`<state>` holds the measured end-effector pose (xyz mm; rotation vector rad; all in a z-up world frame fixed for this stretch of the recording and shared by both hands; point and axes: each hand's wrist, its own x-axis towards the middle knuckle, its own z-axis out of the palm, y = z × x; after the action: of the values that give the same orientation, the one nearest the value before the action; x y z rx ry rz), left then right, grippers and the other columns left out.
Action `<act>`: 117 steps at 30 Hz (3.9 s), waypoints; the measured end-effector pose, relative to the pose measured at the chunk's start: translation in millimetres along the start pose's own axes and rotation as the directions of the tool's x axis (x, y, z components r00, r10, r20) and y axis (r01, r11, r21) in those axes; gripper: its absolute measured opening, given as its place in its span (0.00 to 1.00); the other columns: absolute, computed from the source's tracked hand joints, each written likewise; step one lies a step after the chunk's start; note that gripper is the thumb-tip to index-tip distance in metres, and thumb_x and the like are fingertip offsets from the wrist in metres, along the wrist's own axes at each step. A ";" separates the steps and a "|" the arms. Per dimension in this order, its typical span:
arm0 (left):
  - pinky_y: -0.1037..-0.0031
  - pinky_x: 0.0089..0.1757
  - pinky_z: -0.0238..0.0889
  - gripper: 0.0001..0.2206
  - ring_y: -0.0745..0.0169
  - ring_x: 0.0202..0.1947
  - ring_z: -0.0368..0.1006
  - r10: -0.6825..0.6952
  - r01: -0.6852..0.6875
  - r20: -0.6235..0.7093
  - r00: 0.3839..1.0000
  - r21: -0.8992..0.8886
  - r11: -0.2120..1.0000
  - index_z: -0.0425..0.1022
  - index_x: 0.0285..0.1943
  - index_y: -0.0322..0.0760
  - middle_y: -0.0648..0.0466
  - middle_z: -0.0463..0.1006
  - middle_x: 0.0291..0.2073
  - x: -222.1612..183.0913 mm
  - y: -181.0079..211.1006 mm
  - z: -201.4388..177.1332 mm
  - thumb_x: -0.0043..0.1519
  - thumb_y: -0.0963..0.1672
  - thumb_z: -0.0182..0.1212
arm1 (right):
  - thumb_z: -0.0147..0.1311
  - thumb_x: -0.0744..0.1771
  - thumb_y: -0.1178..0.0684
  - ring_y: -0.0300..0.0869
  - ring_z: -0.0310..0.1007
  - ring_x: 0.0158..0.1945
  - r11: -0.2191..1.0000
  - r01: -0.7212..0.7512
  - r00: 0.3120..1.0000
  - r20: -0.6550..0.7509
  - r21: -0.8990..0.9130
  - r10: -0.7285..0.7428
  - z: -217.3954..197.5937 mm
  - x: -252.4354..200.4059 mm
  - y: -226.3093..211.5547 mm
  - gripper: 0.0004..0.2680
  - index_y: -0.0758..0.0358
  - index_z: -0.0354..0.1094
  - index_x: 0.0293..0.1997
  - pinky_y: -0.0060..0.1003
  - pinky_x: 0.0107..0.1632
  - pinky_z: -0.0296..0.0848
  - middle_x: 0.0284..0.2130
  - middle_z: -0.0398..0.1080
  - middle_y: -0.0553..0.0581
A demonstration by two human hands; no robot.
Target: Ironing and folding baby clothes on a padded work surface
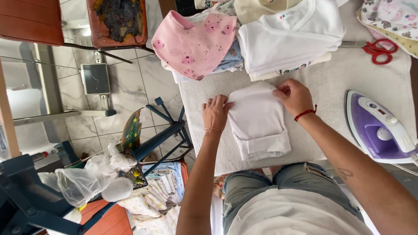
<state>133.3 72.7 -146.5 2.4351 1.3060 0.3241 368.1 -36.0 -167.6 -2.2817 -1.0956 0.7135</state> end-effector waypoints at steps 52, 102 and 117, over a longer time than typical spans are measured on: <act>0.74 0.35 0.57 0.02 0.63 0.33 0.66 0.296 -0.300 -0.092 0.951 -0.043 0.953 0.67 0.33 0.48 0.58 0.67 0.33 -46.5 26.9 -14.8 0.56 0.45 0.48 | 0.43 0.62 0.56 0.45 0.59 0.54 0.555 0.794 0.598 0.155 -0.250 -0.786 -47.3 -55.2 -9.1 0.13 0.54 0.57 0.51 0.46 0.54 0.60 0.53 0.56 0.52; 0.52 0.56 0.37 0.31 0.60 0.63 0.44 0.726 -0.716 0.265 0.635 -0.150 0.681 0.48 0.63 0.49 0.55 0.48 0.63 -96.6 28.4 -48.0 0.47 0.38 0.47 | 0.40 0.60 0.57 0.47 0.46 0.61 0.204 0.977 0.211 0.359 -0.056 -0.909 -60.2 -97.1 7.4 0.18 0.57 0.50 0.56 0.50 0.53 0.54 0.60 0.45 0.56; 0.55 0.32 0.59 0.10 0.41 0.28 0.69 -0.518 0.590 0.282 0.808 -0.400 0.701 0.61 0.34 0.47 0.47 0.70 0.21 -76.6 49.3 3.1 0.58 0.52 0.44 | 0.41 0.65 0.45 0.43 0.66 0.28 0.930 -0.200 0.887 0.460 0.309 0.038 -4.8 -55.5 41.1 0.10 0.59 0.62 0.43 0.39 0.31 0.64 0.22 0.66 0.59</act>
<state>129.7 -17.1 -131.4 1.5335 1.5959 0.2465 363.8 -104.5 -177.1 -1.9349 -0.9227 1.4204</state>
